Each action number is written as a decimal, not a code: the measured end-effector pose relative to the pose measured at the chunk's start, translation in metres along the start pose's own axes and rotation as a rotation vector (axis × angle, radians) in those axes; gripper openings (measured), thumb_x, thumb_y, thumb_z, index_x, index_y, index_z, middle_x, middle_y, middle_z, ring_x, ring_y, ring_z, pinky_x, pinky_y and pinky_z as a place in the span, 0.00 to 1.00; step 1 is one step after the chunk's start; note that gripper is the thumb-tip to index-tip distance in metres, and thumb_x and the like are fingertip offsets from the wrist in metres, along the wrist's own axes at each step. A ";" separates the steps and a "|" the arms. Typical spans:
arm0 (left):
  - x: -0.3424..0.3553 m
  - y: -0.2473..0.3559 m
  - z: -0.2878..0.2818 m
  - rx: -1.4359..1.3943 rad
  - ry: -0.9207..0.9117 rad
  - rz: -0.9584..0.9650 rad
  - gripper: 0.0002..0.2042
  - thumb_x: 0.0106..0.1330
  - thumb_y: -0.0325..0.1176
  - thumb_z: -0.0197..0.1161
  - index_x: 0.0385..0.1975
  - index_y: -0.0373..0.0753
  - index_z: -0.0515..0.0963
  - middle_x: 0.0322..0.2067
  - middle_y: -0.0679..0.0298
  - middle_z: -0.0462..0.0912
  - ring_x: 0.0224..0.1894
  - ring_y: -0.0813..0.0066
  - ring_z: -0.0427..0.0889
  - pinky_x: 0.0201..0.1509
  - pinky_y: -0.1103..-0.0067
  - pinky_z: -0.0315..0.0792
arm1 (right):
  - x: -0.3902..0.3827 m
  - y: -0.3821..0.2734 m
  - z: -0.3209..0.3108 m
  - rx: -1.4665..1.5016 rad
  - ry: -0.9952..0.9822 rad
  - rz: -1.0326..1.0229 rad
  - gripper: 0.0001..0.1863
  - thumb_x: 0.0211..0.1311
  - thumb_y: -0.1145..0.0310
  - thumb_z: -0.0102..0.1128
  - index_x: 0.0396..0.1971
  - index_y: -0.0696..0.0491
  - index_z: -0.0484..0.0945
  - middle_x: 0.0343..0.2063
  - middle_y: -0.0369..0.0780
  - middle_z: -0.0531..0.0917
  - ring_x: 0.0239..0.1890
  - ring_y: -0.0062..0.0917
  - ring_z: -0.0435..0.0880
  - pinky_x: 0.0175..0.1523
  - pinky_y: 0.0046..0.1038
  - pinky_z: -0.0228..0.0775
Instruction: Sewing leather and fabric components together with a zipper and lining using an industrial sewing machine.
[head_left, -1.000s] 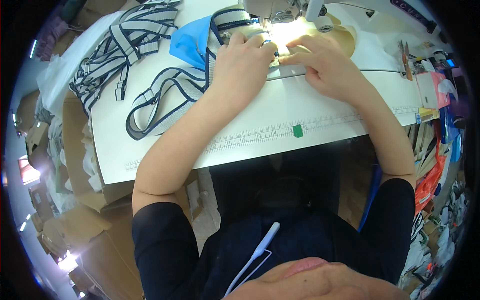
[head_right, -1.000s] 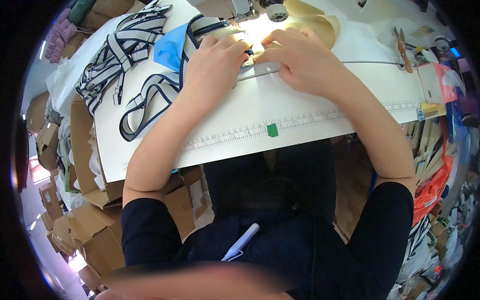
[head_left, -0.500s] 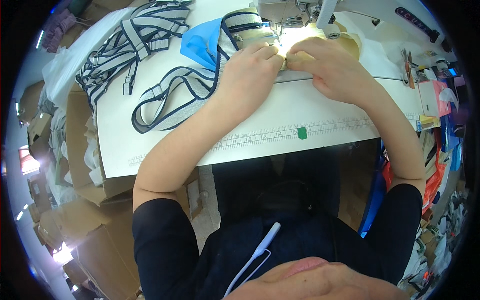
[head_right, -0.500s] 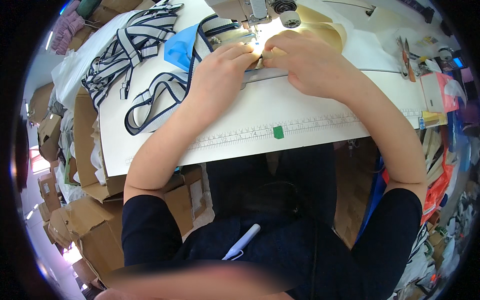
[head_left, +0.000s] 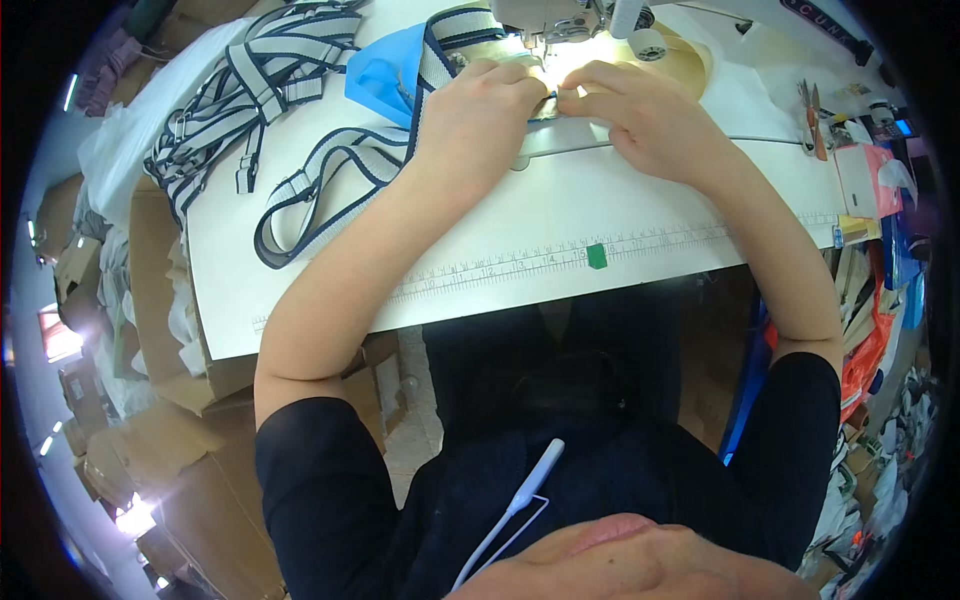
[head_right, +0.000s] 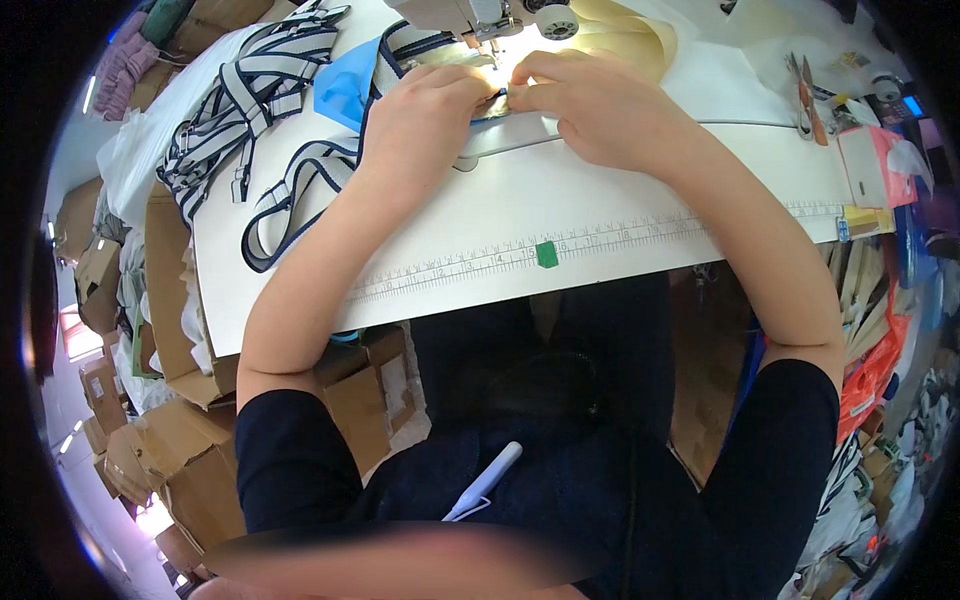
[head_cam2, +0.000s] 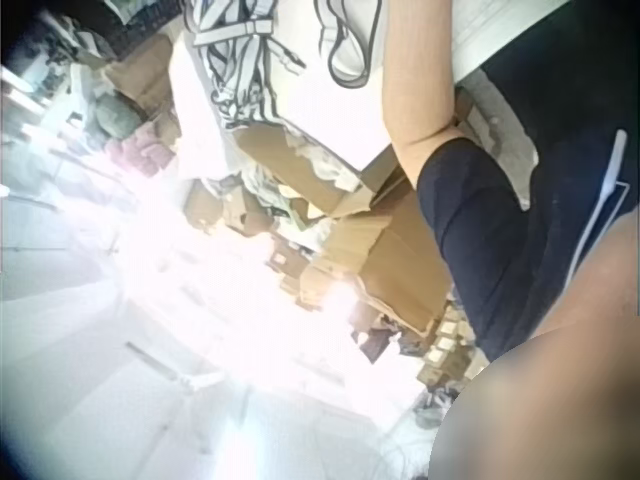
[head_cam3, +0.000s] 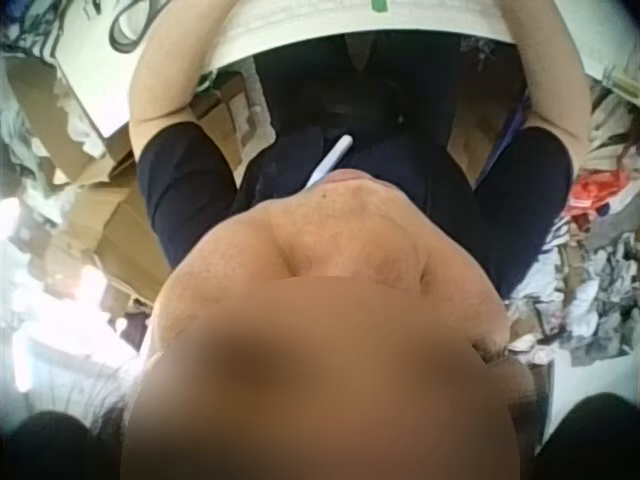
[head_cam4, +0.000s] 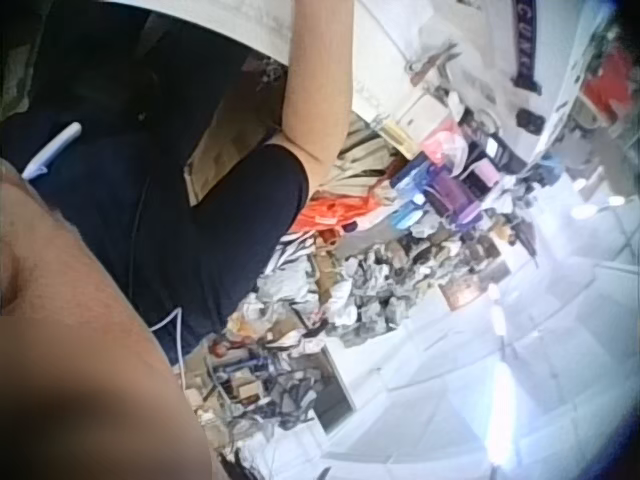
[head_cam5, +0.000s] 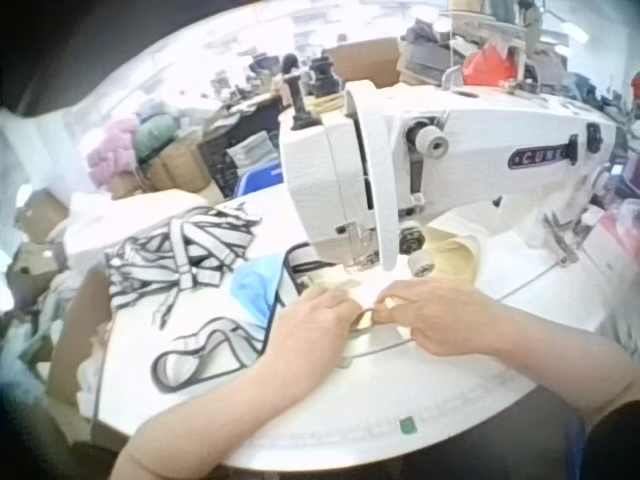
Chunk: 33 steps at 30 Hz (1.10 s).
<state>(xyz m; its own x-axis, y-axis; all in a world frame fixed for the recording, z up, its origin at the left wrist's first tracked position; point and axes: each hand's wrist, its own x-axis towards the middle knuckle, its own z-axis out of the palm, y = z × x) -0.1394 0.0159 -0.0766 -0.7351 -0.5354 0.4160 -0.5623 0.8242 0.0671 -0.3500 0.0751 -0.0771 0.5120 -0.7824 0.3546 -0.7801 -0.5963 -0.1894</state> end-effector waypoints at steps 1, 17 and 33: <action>0.001 0.001 0.000 -0.005 -0.022 -0.029 0.05 0.60 0.29 0.60 0.33 0.43 0.83 0.36 0.67 0.84 0.42 0.66 0.82 0.41 0.72 0.78 | -0.001 0.000 0.000 -0.002 0.005 0.005 0.21 0.49 0.84 0.53 0.43 0.50 0.82 0.49 0.34 0.78 0.52 0.29 0.78 0.54 0.33 0.71; 0.006 -0.012 0.012 0.008 0.081 -0.010 0.04 0.60 0.30 0.62 0.31 0.42 0.83 0.36 0.66 0.85 0.42 0.66 0.82 0.39 0.72 0.79 | 0.000 0.004 0.007 -0.089 0.044 -0.005 0.22 0.48 0.83 0.58 0.46 0.49 0.80 0.50 0.33 0.77 0.51 0.29 0.78 0.53 0.34 0.71; 0.031 -0.029 0.016 0.012 -0.024 -0.124 0.07 0.61 0.31 0.59 0.30 0.38 0.84 0.34 0.59 0.84 0.43 0.62 0.81 0.48 0.72 0.75 | 0.009 0.021 0.033 -0.189 0.548 -0.270 0.18 0.52 0.72 0.55 0.45 0.54 0.79 0.42 0.41 0.83 0.47 0.33 0.80 0.51 0.48 0.65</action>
<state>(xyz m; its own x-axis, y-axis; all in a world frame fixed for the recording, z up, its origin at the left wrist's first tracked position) -0.1516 -0.0274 -0.0804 -0.6683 -0.6377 0.3829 -0.6541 0.7490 0.1059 -0.3494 0.0493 -0.1082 0.4800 -0.3737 0.7937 -0.7247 -0.6787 0.1187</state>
